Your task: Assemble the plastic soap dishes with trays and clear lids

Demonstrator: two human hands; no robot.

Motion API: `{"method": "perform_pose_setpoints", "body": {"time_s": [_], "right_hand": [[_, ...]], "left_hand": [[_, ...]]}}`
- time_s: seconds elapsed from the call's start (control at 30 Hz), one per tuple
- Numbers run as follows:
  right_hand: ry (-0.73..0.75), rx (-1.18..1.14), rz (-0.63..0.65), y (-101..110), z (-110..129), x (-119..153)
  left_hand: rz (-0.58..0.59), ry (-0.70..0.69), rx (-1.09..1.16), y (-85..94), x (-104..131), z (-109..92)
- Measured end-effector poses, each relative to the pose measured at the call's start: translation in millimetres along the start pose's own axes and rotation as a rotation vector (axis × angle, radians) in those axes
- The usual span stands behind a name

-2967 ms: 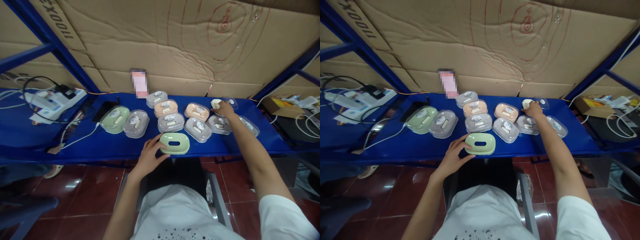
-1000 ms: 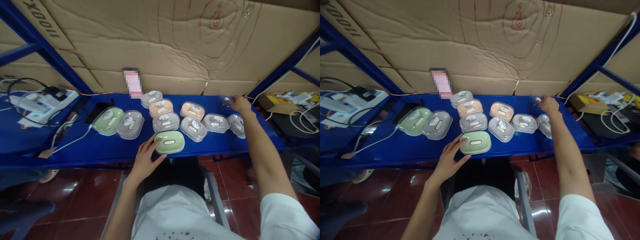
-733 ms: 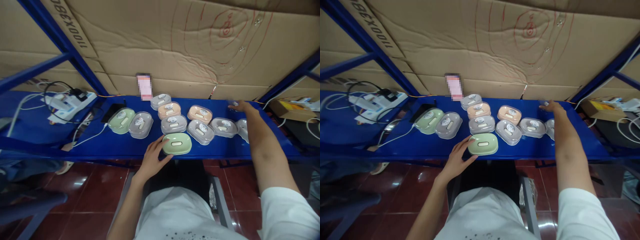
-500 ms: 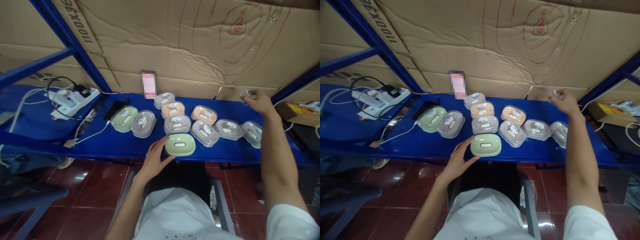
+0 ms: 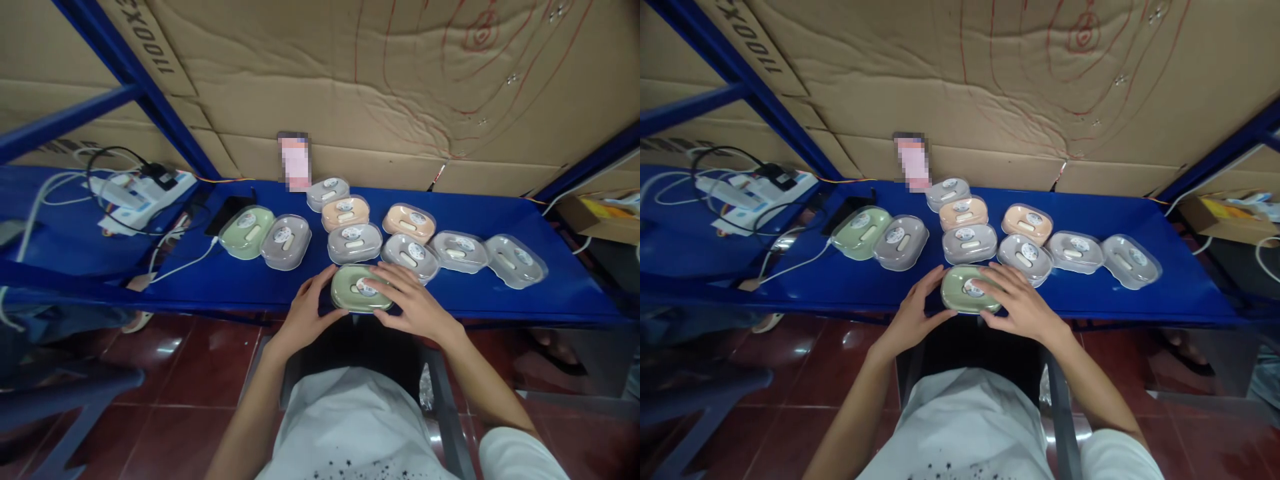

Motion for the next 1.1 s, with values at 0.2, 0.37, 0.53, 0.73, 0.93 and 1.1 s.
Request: {"method": "perform_pose_setpoints", "body": {"time_s": [0.2,0.37,0.53,0.73,0.93,1.1], "right_hand": [[0.002,0.078,-0.024,-12,5,9],[-0.006,0.023,-0.039,-17,9,5],[-0.015,0.023,-0.05,-23,8,2],[-0.053,0.143,-0.035,-37,6,17],[-0.336,0.332,-0.176,-24,-9,40],[-0.306,0.354,-0.133,-3,-52,26]], "left_hand": [[0.012,-0.049,-0.058,1.7,-2,-2],[0.005,-0.058,-0.071,1.6,-3,-3],[0.008,-0.057,-0.09,1.0,-3,-5],[0.023,-0.09,-0.182,-0.1,-4,-11],[-0.082,-0.079,-0.238,-7.2,-5,-9],[-0.135,-0.1,-0.308,-16.1,-8,-11]]}}
Point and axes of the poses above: each hand's wrist, its own x-axis away from the middle knuckle, its own y-axis out of the back of the hand, z = x × y, the point moved 1 cm from there along -x, towards the middle knuckle, and after that the axes turned 2 degrees about x, right-handed, at the moved point
